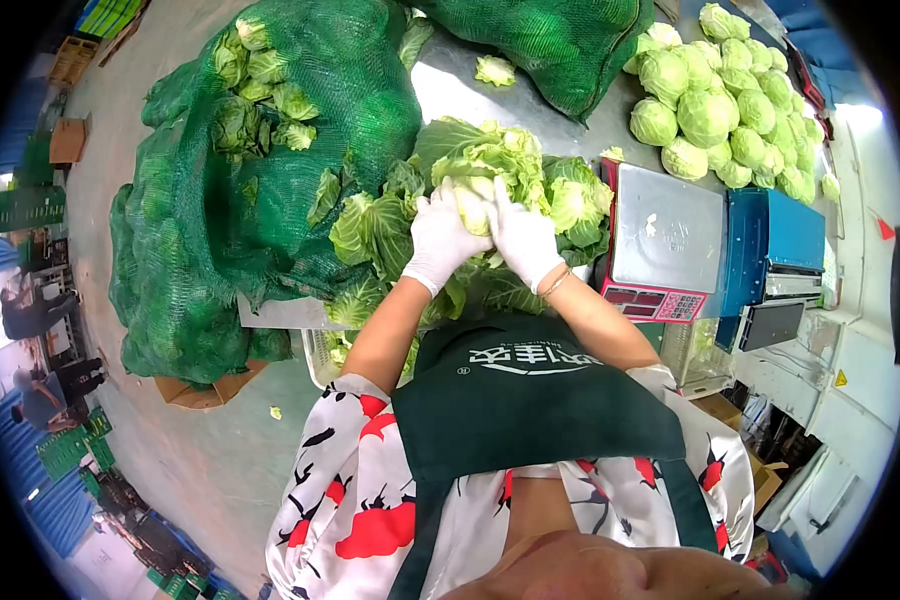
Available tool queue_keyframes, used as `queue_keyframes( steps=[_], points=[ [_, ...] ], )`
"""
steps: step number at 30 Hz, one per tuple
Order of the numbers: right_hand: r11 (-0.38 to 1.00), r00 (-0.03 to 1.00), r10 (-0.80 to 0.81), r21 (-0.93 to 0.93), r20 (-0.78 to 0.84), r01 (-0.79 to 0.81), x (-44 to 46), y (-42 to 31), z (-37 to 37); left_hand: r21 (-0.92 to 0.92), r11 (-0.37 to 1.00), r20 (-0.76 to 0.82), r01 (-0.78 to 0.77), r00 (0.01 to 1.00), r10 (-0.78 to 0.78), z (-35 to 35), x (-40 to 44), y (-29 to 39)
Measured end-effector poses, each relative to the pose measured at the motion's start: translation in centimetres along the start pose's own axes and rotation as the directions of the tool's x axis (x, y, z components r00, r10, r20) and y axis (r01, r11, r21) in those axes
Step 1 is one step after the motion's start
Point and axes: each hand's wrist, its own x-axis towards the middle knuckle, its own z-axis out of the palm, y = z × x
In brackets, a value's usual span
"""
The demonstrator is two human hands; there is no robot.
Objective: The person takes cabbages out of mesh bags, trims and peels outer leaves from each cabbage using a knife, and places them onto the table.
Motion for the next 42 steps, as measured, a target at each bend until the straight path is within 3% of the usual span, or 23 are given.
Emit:
queue_keyframes(
  steps=[2, 5, 8, 9, 11, 12, 15, 17, 20, 22, 23, 24, 25, 28, 29, 30, 32, 33, 38, 39, 41, 42],
  points=[
    [0.990, 0.992, 0.112, 0.075, 0.061, -0.116, 2.0, 2.0, -0.3, 0.035, 0.999, -0.039, -0.032, 0.999, 0.033, 0.5, -1.2, 0.3],
    [0.995, 0.988, 0.058, 0.076, 0.140, -0.069, 4.0, 4.2, -0.6, -0.059, 0.997, -0.103, -0.041, 0.994, 0.035, 1.0, -2.3, -0.8],
    [0.994, 0.991, 0.062, 0.080, 0.116, -0.071, 3.6, 4.6, -0.3, -0.180, 0.979, -0.150, -0.092, 0.987, 0.065, 1.8, -2.2, -5.2],
    [0.987, 0.979, 0.125, 0.082, 0.162, -0.140, 3.8, 4.6, -0.9, -0.495, 0.869, -0.071, -0.022, 0.997, -0.015, 2.3, -2.0, -7.2],
    [0.964, 0.987, 0.116, 0.228, 0.115, -0.140, 3.9, 6.7, 0.6, -0.895, 0.435, 0.089, 0.097, 0.995, -0.040, 1.1, -2.5, -9.1],
    [0.951, 0.995, 0.081, 0.295, 0.060, -0.096, 4.0, 7.3, 0.8, -0.915, 0.399, 0.049, 0.064, 0.998, -0.049, -0.1, -3.1, -8.8],
    [0.899, 0.985, 0.085, 0.415, 0.152, -0.142, 4.1, 8.4, 1.3, -0.949, 0.313, -0.065, -0.047, 0.997, -0.046, -2.2, -5.2, -7.6],
    [0.835, 0.971, 0.122, 0.507, 0.207, -0.213, 4.1, 8.0, 0.3, -0.995, 0.090, -0.040, -0.038, 0.999, -0.027, -2.5, -5.8, -6.9],
    [0.878, 0.947, 0.148, 0.402, 0.286, -0.259, 3.6, 9.0, -0.3, -0.986, -0.166, -0.034, -0.031, 0.999, 0.015, -1.6, -6.2, -6.8],
    [0.822, 0.957, 0.150, 0.506, 0.248, -0.261, 3.1, 9.5, -0.7, -0.932, -0.362, -0.034, -0.020, 0.999, 0.031, -1.4, -6.2, -6.7],
    [0.791, 0.961, 0.151, 0.555, 0.234, -0.259, 2.5, 9.6, -1.0, -0.920, -0.391, -0.043, -0.030, 0.999, 0.023, -1.6, -6.2, -6.5],
    [0.756, 0.963, 0.152, 0.602, 0.221, -0.257, 2.0, 9.1, -1.9, -0.944, -0.327, -0.051, -0.046, 0.999, 0.007, -2.4, -6.3, -6.0],
    [0.851, 0.976, 0.186, 0.478, 0.110, -0.216, 1.4, 8.4, -2.7, -0.964, -0.260, -0.061, -0.060, 0.998, -0.007, -3.4, -6.4, -5.5],
    [0.616, 0.962, 0.250, 0.749, 0.108, -0.244, -0.1, 4.0, -7.7, -0.987, -0.115, -0.112, -0.111, 0.994, 0.001, -3.9, -6.0, -4.6],
    [0.330, 0.921, 0.248, 0.867, 0.301, -0.372, -0.5, 2.6, -8.5, -0.988, -0.090, -0.128, -0.127, 0.992, 0.003, -4.0, -5.9, -3.8],
    [0.262, 0.873, 0.188, 0.834, 0.449, -0.485, -0.8, 1.1, -10.5, -0.987, -0.065, -0.145, -0.144, 0.989, 0.006, -4.1, -5.9, -3.0],
    [0.044, 0.803, -0.047, 0.804, 0.594, -0.592, -0.9, 1.0, -9.1, -0.991, -0.032, -0.135, -0.133, 0.988, 0.068, -4.1, -5.4, -2.2],
    [-0.112, 0.834, 0.001, 0.829, 0.551, -0.548, -1.0, 0.3, -8.4, -0.990, 0.021, -0.135, -0.137, 0.987, 0.092, -3.7, -5.1, -2.2],
    [0.116, 0.909, 0.083, 0.902, 0.409, -0.417, -1.3, -0.1, -11.8, -0.979, 0.203, 0.049, 0.008, 0.979, 0.196, -7.6, -5.9, -1.9],
    [0.183, 0.924, 0.079, 0.905, 0.375, -0.384, -1.4, -0.2, -11.5, -0.993, 0.121, 0.022, -0.012, 0.962, 0.271, -7.9, -6.0, -2.3],
    [0.334, 0.959, 0.071, 0.899, 0.275, -0.282, -2.0, -1.0, -10.9, -0.997, -0.062, 0.030, 0.041, 0.986, 0.161, -6.7, -6.1, -2.4],
    [0.411, 0.991, 0.082, 0.903, 0.103, -0.128, -2.3, -1.9, -9.8, -0.986, -0.155, 0.038, 0.054, 0.994, 0.104, -6.1, -6.3, -2.3]
  ],
)
